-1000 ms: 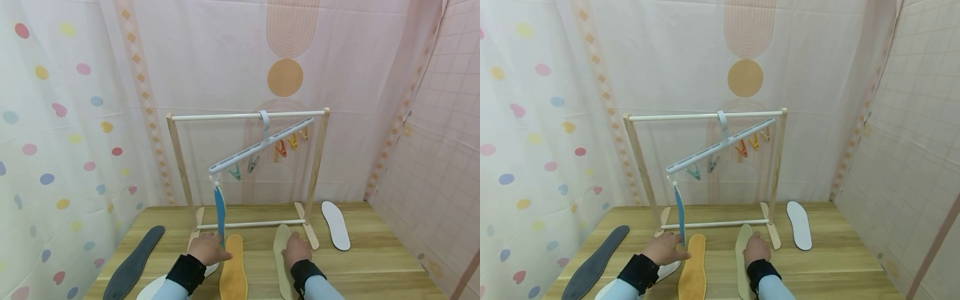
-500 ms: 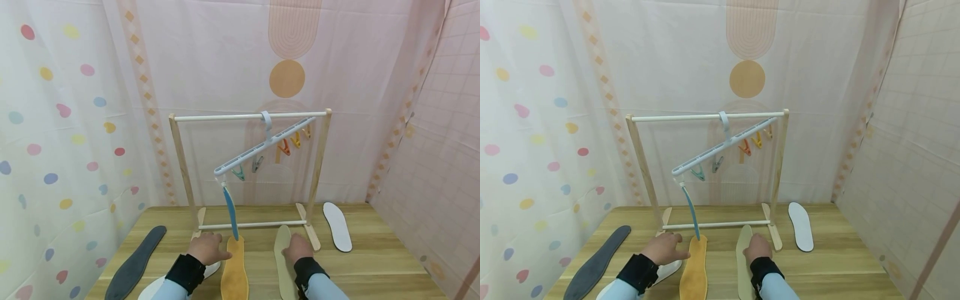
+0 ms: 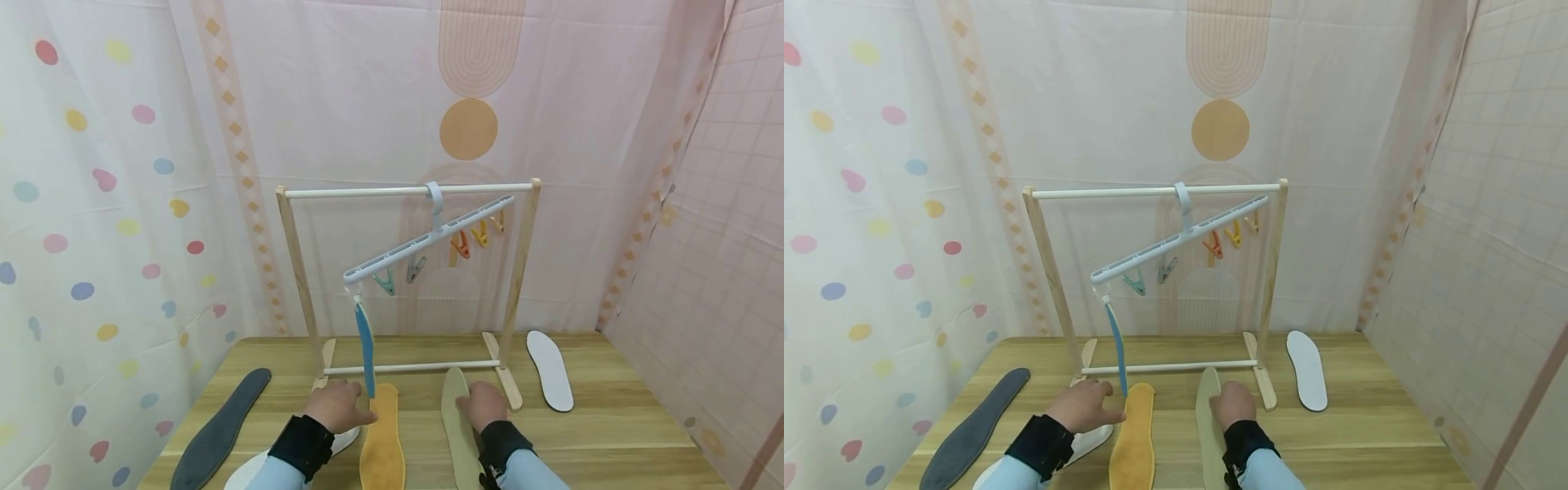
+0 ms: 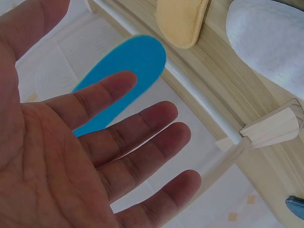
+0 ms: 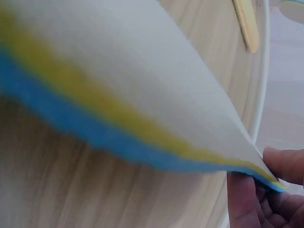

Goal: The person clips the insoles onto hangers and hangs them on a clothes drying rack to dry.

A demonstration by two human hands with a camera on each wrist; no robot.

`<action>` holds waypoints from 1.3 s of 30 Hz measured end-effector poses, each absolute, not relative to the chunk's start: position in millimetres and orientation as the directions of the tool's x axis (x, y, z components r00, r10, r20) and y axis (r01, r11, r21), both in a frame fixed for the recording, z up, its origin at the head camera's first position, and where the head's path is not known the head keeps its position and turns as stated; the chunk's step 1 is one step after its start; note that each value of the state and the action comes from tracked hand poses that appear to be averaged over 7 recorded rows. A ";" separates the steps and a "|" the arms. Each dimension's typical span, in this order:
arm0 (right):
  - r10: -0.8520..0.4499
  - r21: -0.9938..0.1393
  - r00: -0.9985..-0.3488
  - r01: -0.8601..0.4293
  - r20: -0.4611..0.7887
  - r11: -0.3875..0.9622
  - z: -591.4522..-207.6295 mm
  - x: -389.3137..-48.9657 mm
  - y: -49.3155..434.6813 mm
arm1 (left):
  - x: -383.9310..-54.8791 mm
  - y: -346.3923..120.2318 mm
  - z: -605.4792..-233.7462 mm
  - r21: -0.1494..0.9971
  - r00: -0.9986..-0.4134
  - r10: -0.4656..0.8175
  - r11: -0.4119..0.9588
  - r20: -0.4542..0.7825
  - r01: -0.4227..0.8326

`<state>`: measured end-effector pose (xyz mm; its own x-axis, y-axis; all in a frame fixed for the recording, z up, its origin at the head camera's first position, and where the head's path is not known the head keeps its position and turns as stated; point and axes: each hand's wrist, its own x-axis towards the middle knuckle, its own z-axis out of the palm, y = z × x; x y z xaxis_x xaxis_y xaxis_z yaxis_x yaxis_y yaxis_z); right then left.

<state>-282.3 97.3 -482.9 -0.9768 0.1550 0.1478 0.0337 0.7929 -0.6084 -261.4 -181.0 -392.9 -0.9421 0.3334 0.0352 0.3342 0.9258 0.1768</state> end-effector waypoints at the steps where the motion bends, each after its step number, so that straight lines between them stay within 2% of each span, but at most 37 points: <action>1: 0.156 -0.616 -0.977 0.035 0.143 0.787 -482.5 -282.3 97.1 | -261.5 -181.0 -392.9 0.176 -0.942 0.332 0.926 0.037 0.333; 7: 0.161 -0.674 -0.983 0.058 0.091 0.736 -477.2 -280.8 97.6 | -261.0 -180.1 -393.4 0.181 -0.944 0.327 0.927 0.035 0.328; 14: 0.160 -0.714 -0.976 0.006 0.149 0.700 -465.6 -276.5 98.7 | -261.9 -181.0 -394.4 0.177 -0.940 0.338 0.924 0.035 0.339; 22: 0.178 -0.759 -0.971 -0.002 0.156 0.651 -448.6 -273.4 98.2 | -262.7 -182.0 -395.5 0.190 -0.936 0.348 0.917 0.052 0.352; 39: 0.166 -0.760 -0.946 -0.111 0.278 0.640 -429.2 -264.7 87.5 | -264.0 -183.3 -397.2 0.219 -0.938 0.339 0.912 0.070 0.346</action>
<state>-264.7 87.5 -429.2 -0.9460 0.1663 0.2784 -0.1111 0.6403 -0.7601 -264.0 -183.3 -397.2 -0.9382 0.3391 0.0695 0.3459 0.9122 0.2194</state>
